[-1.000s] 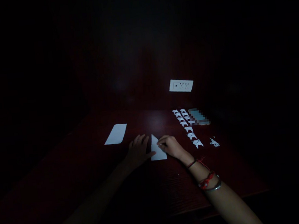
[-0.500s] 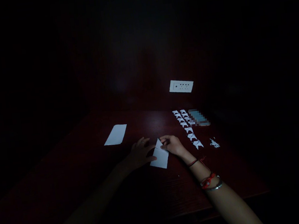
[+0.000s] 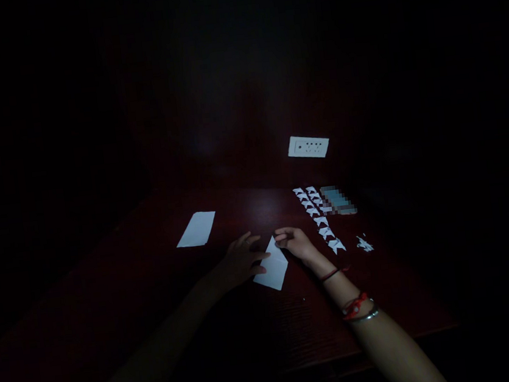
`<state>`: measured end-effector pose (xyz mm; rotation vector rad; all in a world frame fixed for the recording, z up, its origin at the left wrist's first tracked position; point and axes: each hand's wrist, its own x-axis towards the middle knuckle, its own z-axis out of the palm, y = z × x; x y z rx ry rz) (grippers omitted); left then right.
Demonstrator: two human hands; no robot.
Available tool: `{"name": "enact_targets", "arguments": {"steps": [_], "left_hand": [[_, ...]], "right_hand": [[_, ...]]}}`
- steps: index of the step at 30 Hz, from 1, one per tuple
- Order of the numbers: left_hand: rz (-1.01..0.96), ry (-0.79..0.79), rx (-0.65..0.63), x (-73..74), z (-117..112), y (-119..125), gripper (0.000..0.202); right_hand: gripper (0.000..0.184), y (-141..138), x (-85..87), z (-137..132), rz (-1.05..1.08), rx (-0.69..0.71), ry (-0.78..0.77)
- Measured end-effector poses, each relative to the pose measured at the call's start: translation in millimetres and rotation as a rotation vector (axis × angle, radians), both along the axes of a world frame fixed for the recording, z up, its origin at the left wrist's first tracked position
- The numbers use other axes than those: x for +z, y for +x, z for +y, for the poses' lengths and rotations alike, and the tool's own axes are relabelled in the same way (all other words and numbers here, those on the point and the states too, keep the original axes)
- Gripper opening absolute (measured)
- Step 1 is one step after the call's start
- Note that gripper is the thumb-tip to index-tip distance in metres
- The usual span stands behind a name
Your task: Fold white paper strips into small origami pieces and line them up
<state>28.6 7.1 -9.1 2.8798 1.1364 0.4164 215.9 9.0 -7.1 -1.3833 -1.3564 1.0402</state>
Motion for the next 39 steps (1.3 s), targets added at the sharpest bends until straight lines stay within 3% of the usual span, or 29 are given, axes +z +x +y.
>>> {"name": "enact_targets", "arguments": {"steps": [5, 9, 13, 17, 24, 31, 35, 39], "left_hand": [[0.004, -0.007, -0.03, -4.8, 6, -4, 0.034], [0.017, -0.033, -0.056, -6.3, 10, -6, 0.035], [0.009, -0.041, -0.077, -3.9, 10, -6, 0.034], [-0.003, -0.052, -0.083, -0.7, 9, -7, 0.033], [0.01, -0.065, -0.016, -0.7, 16, -12, 0.031], [0.011, -0.018, -0.089, -0.6, 14, -12, 0.032], [0.015, -0.028, -0.116, -2.1, 14, -12, 0.032], [-0.012, -0.037, -0.134, -2.3, 14, -12, 0.031]], "right_hand": [[0.036, 0, 7.9, -5, 0.255, 0.057, -0.054], [0.041, 0, 12.1, -8, 0.292, 0.119, -0.041], [0.032, -1, 13.1, -8, 0.149, 0.163, 0.008], [0.019, 2, 11.8, -6, -0.123, 0.194, 0.103], [0.019, 9, 19.0, -10, -0.543, 0.274, 0.364], [0.019, 6, 20.6, -14, -0.535, 0.363, 0.372], [0.033, 5, 21.3, -15, -0.514, 0.372, 0.385], [0.021, 4, 23.7, -16, -0.571, 0.319, 0.455]]}}
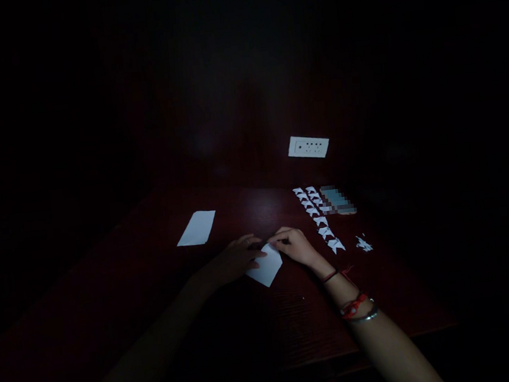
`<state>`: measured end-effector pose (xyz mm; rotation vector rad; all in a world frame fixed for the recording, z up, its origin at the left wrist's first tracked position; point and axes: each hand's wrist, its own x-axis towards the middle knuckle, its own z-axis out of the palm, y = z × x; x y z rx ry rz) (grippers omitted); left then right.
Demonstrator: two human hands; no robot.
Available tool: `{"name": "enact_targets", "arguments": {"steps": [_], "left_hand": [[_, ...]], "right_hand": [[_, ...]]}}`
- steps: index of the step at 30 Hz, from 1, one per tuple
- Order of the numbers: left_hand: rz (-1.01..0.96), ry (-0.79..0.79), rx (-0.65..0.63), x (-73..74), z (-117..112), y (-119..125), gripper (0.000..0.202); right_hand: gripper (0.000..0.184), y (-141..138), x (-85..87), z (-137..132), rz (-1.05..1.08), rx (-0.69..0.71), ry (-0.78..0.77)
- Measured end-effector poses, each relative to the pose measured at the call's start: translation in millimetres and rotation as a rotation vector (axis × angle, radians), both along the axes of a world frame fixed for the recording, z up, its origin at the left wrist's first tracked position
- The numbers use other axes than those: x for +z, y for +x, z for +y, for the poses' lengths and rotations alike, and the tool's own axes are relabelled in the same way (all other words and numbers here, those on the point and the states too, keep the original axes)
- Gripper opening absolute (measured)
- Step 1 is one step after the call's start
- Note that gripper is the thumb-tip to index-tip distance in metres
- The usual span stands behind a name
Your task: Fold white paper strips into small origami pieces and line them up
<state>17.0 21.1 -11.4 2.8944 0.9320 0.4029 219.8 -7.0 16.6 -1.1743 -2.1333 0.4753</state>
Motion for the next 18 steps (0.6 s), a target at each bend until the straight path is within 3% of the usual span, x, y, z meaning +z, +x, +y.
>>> {"name": "enact_targets", "arguments": {"steps": [3, 7, 13, 18], "left_hand": [[-0.028, 0.012, -0.032, 0.2, -1, -1, 0.03], [-0.044, -0.003, -0.029, 1.5, -2, -1, 0.029], [-0.057, -0.082, -0.022, 13.7, -5, 1, 0.02], [-0.052, -0.088, 0.014, 19.1, -8, 2, 0.038]], "right_hand": [[0.02, 0, 2.6, -1, -0.015, -0.005, 0.042], [0.021, 2, 6.7, -4, -0.092, 0.095, 0.033], [0.022, 5, 9.9, -7, -0.198, 0.212, 0.056], [0.023, 7, 10.5, -8, -0.229, 0.234, 0.053]]}}
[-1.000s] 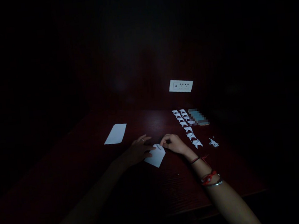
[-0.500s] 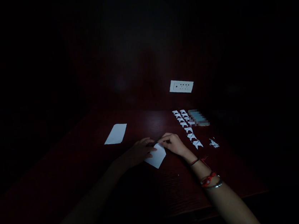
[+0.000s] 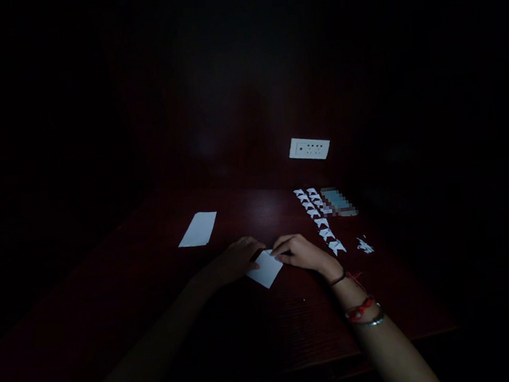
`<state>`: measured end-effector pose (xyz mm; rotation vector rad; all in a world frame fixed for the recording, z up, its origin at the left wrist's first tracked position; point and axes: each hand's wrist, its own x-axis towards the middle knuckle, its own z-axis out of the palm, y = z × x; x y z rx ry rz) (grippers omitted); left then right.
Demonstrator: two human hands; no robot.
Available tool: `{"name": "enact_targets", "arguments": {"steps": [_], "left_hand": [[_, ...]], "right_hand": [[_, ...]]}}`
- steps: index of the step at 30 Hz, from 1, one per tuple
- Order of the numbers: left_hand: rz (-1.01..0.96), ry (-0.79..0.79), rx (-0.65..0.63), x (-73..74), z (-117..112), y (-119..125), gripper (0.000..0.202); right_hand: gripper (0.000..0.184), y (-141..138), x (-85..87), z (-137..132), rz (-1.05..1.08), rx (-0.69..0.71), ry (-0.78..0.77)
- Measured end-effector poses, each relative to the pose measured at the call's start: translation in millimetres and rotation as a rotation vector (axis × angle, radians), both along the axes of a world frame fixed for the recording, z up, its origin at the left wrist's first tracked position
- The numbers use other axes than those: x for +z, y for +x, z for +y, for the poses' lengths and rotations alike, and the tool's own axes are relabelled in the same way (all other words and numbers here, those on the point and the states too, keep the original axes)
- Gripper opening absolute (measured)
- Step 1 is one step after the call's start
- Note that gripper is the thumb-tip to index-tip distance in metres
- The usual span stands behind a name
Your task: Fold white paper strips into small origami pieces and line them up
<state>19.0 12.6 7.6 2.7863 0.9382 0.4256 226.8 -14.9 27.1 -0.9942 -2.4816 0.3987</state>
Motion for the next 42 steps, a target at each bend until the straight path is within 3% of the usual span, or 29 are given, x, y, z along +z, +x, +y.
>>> {"name": "enact_targets", "arguments": {"steps": [12, 24, 29, 36, 42], "left_hand": [[0.046, 0.076, 0.01, -15.4, 6, -2, 0.036], [0.12, 0.159, 0.059, -7.6, -5, 5, 0.03], [0.124, 0.209, 0.065, -4.6, -9, 8, 0.028], [0.114, 0.206, 0.06, -3.7, -11, 9, 0.03], [0.042, 0.152, 0.061, -2.9, -9, 9, 0.029]], "right_hand": [[0.024, 3, -2.0, 2, -0.088, 0.055, 0.042], [0.018, 6, 0.5, 1, -0.116, 0.041, 0.009], [0.016, 1, -1.1, 1, -0.04, -0.036, -0.008], [0.015, -1, -14.2, 9, 0.11, -0.247, 0.025], [0.011, -3, -21.5, 11, 0.122, -0.299, -0.028]]}}
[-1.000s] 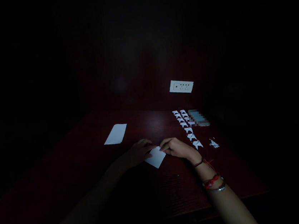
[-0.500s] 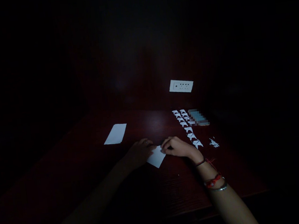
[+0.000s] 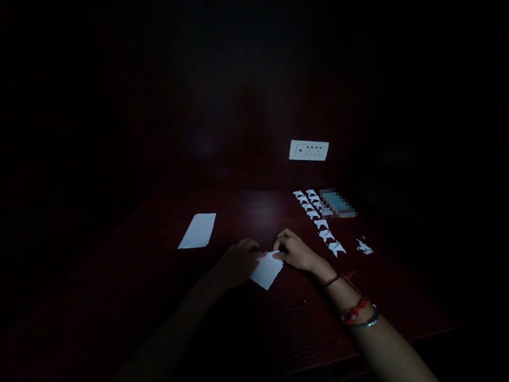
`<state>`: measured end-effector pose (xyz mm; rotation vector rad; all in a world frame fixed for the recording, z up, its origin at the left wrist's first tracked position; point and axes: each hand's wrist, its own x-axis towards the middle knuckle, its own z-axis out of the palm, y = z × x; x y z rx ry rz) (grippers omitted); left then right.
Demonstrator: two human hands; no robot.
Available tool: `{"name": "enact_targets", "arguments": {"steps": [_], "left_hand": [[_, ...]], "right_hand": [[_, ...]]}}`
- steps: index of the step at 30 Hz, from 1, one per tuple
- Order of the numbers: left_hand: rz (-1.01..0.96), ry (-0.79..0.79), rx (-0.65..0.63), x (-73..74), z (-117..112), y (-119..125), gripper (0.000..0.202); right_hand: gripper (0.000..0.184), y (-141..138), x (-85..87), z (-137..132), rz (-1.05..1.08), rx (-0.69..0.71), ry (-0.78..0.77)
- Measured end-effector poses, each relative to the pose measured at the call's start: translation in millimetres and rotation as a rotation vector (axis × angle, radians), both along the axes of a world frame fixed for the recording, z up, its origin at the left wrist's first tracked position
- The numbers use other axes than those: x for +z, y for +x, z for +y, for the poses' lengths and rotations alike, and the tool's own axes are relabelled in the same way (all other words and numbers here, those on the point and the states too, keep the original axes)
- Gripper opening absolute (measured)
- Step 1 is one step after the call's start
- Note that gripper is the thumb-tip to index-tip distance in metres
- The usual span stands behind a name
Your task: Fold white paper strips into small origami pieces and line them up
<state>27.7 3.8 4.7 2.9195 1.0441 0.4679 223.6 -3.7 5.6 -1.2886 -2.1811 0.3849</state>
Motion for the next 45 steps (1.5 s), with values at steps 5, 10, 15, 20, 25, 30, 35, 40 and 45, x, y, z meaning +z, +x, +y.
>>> {"name": "enact_targets", "arguments": {"steps": [5, 10, 15, 20, 25, 30, 35, 40, 45], "left_hand": [[-0.19, -0.046, 0.081, 7.2, 1, 6, 0.017], [-0.375, -0.179, 0.103, 7.1, 8, 9, 0.011], [-0.472, -0.166, 0.021, 4.8, 10, 9, 0.009], [-0.512, -0.082, -0.022, 4.7, 7, 10, 0.007], [-0.486, -0.057, -0.046, 4.4, 5, 12, 0.007], [-0.472, -0.06, -0.051, 6.2, 2, 16, 0.008], [-0.473, -0.048, -0.029, 15.3, -1, 14, 0.008], [-0.454, -0.039, -0.024, 21.0, -4, 13, 0.009], [-0.477, -0.006, -0.022, 21.8, 2, 3, 0.009]], "right_hand": [[0.008, -3, 1.9, 0, 0.036, -0.022, -0.064], [0.006, -5, 7.0, -2, 0.135, 0.0, -0.161], [0.011, -7, 13.3, -6, 0.191, 0.018, -0.079], [0.012, -10, 20.5, -11, 0.164, 0.098, 0.035], [0.011, -13, 21.6, -14, 0.099, 0.135, 0.078], [0.009, -16, 20.6, -14, 0.086, 0.108, 0.076], [0.009, -12, 23.9, -14, 0.094, 0.104, 0.004], [0.009, -3, 29.3, -14, 0.073, 0.132, -0.02], [0.009, 8, 28.0, -10, 0.031, 0.114, -0.025]]}}
